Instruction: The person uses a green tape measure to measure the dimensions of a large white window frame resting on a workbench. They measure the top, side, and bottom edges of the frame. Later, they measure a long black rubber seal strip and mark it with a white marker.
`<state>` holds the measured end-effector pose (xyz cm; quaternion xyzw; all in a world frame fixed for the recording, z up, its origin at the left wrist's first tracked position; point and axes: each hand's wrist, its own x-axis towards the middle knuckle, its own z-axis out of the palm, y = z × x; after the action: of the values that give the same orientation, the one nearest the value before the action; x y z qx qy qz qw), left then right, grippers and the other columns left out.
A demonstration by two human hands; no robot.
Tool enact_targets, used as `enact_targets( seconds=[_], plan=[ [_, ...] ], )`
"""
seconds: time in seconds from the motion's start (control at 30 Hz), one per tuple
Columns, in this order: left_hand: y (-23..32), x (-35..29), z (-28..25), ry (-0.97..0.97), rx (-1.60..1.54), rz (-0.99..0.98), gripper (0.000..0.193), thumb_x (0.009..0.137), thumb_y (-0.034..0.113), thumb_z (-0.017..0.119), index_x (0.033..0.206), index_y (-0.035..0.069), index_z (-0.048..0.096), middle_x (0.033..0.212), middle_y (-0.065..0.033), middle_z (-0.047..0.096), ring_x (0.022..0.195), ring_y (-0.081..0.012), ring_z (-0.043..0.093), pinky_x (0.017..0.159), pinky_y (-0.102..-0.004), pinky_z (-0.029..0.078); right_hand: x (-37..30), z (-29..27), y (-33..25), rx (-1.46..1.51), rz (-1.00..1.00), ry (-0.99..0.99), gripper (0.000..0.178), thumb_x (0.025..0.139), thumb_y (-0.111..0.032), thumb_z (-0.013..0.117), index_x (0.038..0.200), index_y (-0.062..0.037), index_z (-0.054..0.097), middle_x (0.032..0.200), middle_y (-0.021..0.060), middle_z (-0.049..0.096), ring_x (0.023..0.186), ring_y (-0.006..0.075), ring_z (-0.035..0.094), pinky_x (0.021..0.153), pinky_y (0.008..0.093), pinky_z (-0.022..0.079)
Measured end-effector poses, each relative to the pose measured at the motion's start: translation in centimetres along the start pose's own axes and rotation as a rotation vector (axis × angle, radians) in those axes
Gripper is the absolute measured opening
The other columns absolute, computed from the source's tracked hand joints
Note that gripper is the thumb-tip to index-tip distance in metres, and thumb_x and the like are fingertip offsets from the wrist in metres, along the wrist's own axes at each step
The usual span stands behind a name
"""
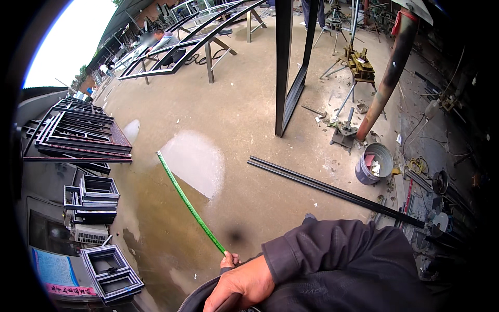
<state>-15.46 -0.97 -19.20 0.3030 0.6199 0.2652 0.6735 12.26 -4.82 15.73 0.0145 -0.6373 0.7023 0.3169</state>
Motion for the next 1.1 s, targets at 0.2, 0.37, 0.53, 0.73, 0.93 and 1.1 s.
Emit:
enact_targets(
  seconds=[0.2, 0.37, 0.53, 0.73, 0.93, 1.1],
  plan=[
    [1.4, 5.4, 2.3, -0.045, 0.020, -0.019, 0.058, 0.103, 0.057, 0.055, 0.085, 0.003, 0.061, 0.055, -0.0035, 0.047, 0.048, -0.0210, 0.049, 0.048, -0.0377, 0.046, 5.0, -4.9, -0.2, -0.286, -0.342, -0.033, 0.034, 0.090, -0.019, 0.073, 0.122, -0.0075, 0.067, 0.104, 0.0154, 0.071, 0.098, 0.0310, 0.066, 0.084, 0.0435, 0.052],
    [-0.1, 12.0, 1.9, 0.063, -0.027, -0.082, 0.057, 0.104, 0.056, 0.055, 0.085, 0.002, 0.062, 0.056, -0.0019, 0.047, 0.049, -0.0194, 0.049, 0.049, -0.0360, 0.044, 7.0, -10.4, -0.8, -0.457, -0.639, -0.049, 0.038, 0.088, -0.029, 0.073, 0.118, -0.0076, 0.066, 0.098, 0.0203, 0.067, 0.095, 0.0408, 0.064, 0.079, 0.0510, 0.050],
    [3.4, 15.4, 5.8, 0.129, -0.060, -0.056, 0.057, 0.104, 0.056, 0.055, 0.085, 0.002, 0.062, 0.056, -0.0017, 0.047, 0.049, -0.0191, 0.049, 0.049, -0.0359, 0.044, 7.0, -17.9, -1.1, -0.541, -0.631, -0.070, 0.028, 0.087, -0.027, 0.069, 0.106, -0.0065, 0.065, 0.093, 0.0228, 0.064, 0.092, 0.0475, 0.062, 0.076, 0.0560, 0.049],
    [8.8, 20.1, 7.2, 0.226, -0.081, -0.055, 0.057, 0.104, 0.055, 0.055, 0.084, 0.002, 0.063, 0.056, -0.0015, 0.048, 0.049, -0.0185, 0.049, 0.049, -0.0357, 0.045, 8.4, -27.0, -2.5, -0.439, -0.629, -0.114, 0.032, 0.083, -0.023, 0.071, 0.109, -0.0059, 0.066, 0.102, 0.0232, 0.065, 0.102, 0.0460, 0.061, 0.087, 0.0564, 0.049],
    [16.5, 26.0, 8.6, 0.349, -0.039, -0.002, 0.056, 0.104, 0.055, 0.056, 0.086, 0.003, 0.065, 0.060, -0.0016, 0.052, 0.050, -0.0177, 0.050, 0.050, -0.0351, 0.045, 11.0, -39.1, -0.7, -0.441, -0.539, -0.160, 0.046, 0.081, -0.021, 0.074, 0.123, -0.0073, 0.066, 0.119, 0.0231, 0.066, 0.113, 0.0440, 0.062, 0.096, 0.0546, 0.049],
    [30.0, 35.2, 6.9, 0.169, -0.039, 0.018, 0.053, 0.104, 0.053, 0.057, 0.087, 0.004, 0.065, 0.064, -0.0012, 0.054, 0.055, -0.0142, 0.050, 0.053, -0.0319, 0.043, 15.8, -50.9, 1.7, -0.617, -0.364, -0.181, 0.049, 0.083, -0.019, 0.073, 0.130, -0.0070, 0.063, 0.121, 0.0201, 0.066, 0.113, 0.0365, 0.063, 0.093, 0.0485, 0.049]
  ],
)
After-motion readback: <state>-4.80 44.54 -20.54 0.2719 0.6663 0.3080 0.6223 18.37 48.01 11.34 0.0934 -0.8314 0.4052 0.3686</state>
